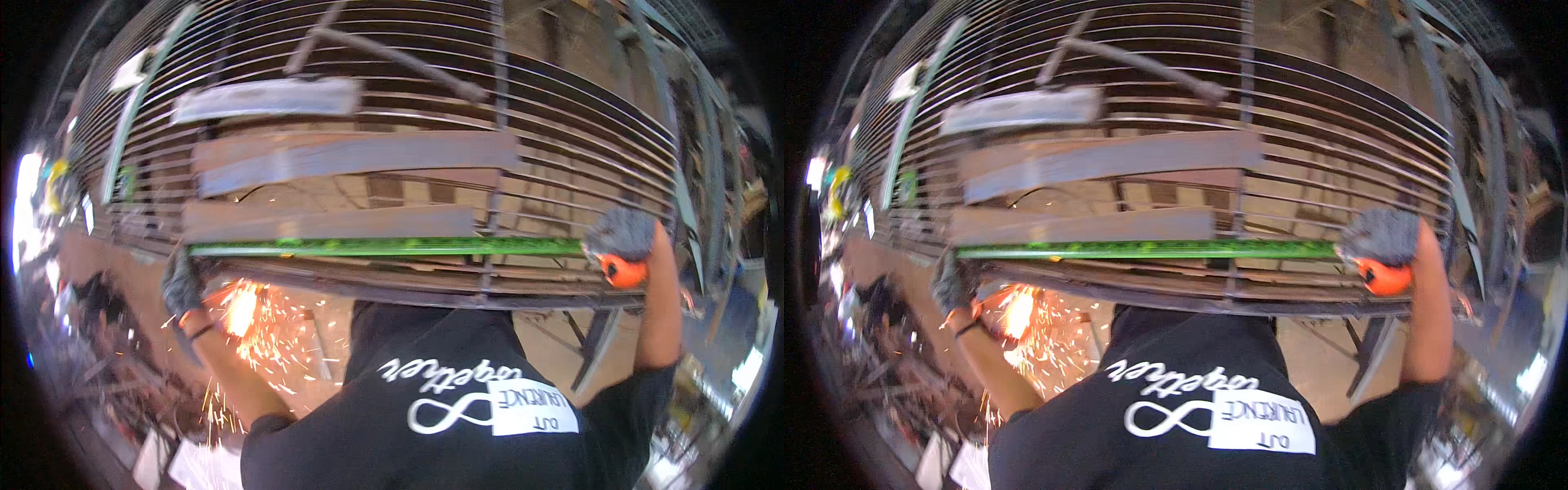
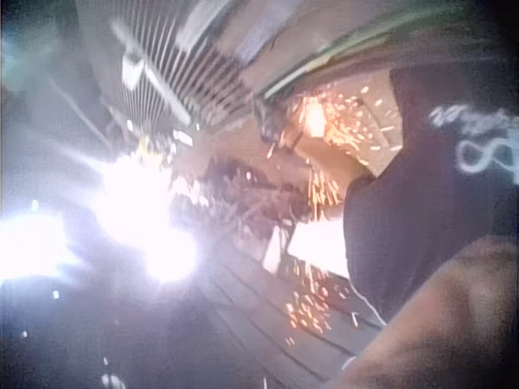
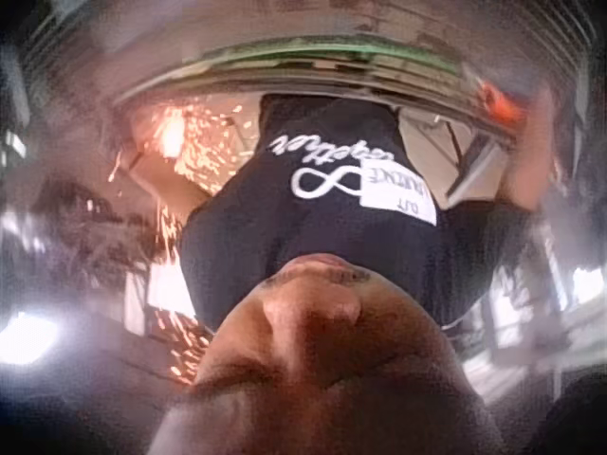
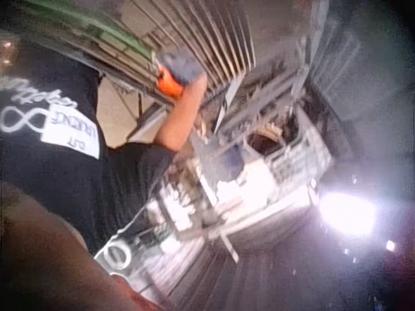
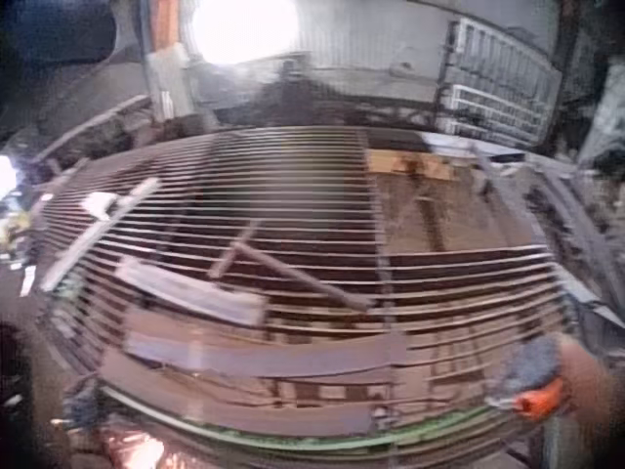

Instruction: The person places metal bars onto a curved metal grate structure and measures them with a tape measure. Another person in the background uses an angle grinder on metal pieces. The camera wearer handles the bars and tape measure repeatedly to check dimensions and fit.

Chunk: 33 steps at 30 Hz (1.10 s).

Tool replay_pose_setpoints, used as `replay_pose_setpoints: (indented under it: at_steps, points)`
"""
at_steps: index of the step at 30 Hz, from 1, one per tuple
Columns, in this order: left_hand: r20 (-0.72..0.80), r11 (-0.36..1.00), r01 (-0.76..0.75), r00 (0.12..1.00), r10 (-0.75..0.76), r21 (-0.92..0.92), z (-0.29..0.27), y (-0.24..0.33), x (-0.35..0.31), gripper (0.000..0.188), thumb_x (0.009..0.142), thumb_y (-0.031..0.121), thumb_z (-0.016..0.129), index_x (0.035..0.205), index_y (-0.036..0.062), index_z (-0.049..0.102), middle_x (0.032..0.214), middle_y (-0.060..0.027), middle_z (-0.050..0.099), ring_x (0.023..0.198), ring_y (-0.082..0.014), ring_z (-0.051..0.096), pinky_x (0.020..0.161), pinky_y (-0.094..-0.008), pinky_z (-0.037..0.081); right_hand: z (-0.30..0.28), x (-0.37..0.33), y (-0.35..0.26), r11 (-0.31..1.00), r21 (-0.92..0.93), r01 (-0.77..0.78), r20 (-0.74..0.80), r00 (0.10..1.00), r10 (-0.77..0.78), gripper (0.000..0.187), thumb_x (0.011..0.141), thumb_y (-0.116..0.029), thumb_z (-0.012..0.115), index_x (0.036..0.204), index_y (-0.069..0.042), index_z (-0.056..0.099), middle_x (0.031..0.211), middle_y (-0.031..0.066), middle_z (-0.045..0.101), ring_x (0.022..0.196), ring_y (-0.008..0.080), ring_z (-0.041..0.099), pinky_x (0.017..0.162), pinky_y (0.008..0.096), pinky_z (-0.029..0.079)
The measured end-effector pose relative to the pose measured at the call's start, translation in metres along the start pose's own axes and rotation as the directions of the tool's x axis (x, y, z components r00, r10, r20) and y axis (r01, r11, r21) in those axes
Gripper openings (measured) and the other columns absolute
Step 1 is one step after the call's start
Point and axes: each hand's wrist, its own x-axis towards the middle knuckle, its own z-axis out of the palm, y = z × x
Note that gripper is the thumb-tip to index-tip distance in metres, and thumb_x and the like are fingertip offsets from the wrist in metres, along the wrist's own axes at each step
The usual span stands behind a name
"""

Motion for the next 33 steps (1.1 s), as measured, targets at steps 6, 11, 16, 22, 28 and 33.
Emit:
replay_pose_setpoints:
  at_steps: [6,11,16,22,28,33]
  points:
    - [-0.076,0.98,0.195,0.979,-0.191,0.049,0.01,0.03,-0.015,0.038,0.098,0.039,0.069,0.116,0.0058,0.074,0.085,-0.0013,0.069,0.064,-0.0093,0.058,0.052,-0.0249,0.044,-0.025,0.007,-0.02,0.986,0.167,0.002,0.197,0.98,-0.036,0.042,0.09,-0.049,0.066,0.093,-0.008,0.077,0.084,0.0173,0.073,0.076,0.0327,0.067,0.074,0.0419,0.052]
    - [-0.001,0.992,0.092,0.996,-0.093,0.084,0.007,0.019,0.0,0.037,0.099,0.042,0.067,0.11,0.0071,0.074,0.073,0.0011,0.065,0.053,-0.0074,0.051,0.044,-0.0255,0.036,-0.027,0.003,-0.032,0.992,0.097,-0.082,0.207,0.977,0.06,0.043,0.091,-0.049,0.066,0.092,-0.008,0.078,0.083,0.0162,0.073,0.074,0.0317,0.067,0.073,0.041,0.052]
    - [-0.038,0.991,0.132,0.991,-0.131,0.018,0.0,0.01,-0.01,0.039,0.101,0.042,0.064,0.12,0.009,0.072,0.081,-0.0018,0.07,0.055,-0.0084,0.058,0.043,-0.0249,0.039,-0.015,0.007,-0.015,0.995,0.049,0.09,-0.001,0.996,-0.09,0.044,0.092,-0.048,0.064,0.098,-0.006,0.078,0.088,0.0202,0.073,0.08,0.0367,0.07,0.076,0.0429,0.054]
    - [-0.039,0.988,0.144,0.988,-0.146,-0.064,-0.01,-0.009,0.009,0.042,0.102,0.037,0.063,0.131,0.0054,0.068,0.11,-0.0076,0.075,0.085,-0.0175,0.072,0.069,-0.0311,0.059,-0.017,0.003,-0.028,0.993,0.11,-0.038,-0.107,0.993,0.049,0.042,0.092,-0.045,0.067,0.099,-0.005,0.077,0.09,0.0226,0.072,0.081,0.0391,0.069,0.076,0.0429,0.056]
    - [-0.07,0.998,0.052,0.996,-0.054,-0.038,-0.007,-0.003,0.002,0.039,0.101,0.033,0.066,0.129,0.0062,0.07,0.117,-0.0082,0.073,0.094,-0.0165,0.07,0.077,-0.0308,0.059,-0.008,0.004,-0.022,1.0,-0.009,0.009,-0.188,0.982,-0.011,0.038,0.093,-0.042,0.065,0.1,-0.006,0.077,0.085,0.0227,0.071,0.079,0.0416,0.068,0.073,0.0459,0.055]
    - [-0.129,0.996,0.046,0.99,-0.055,-0.077,-0.003,-0.003,-0.002,0.039,0.1,0.033,0.067,0.127,0.0041,0.071,0.114,-0.0099,0.074,0.09,-0.018,0.072,0.075,-0.0314,0.059,-0.011,0.001,-0.038,0.997,0.018,-0.081,-0.189,0.978,0.083,0.035,0.094,-0.04,0.064,0.103,-0.008,0.077,0.082,0.0236,0.069,0.077,0.0412,0.068,0.071,0.0468,0.054]
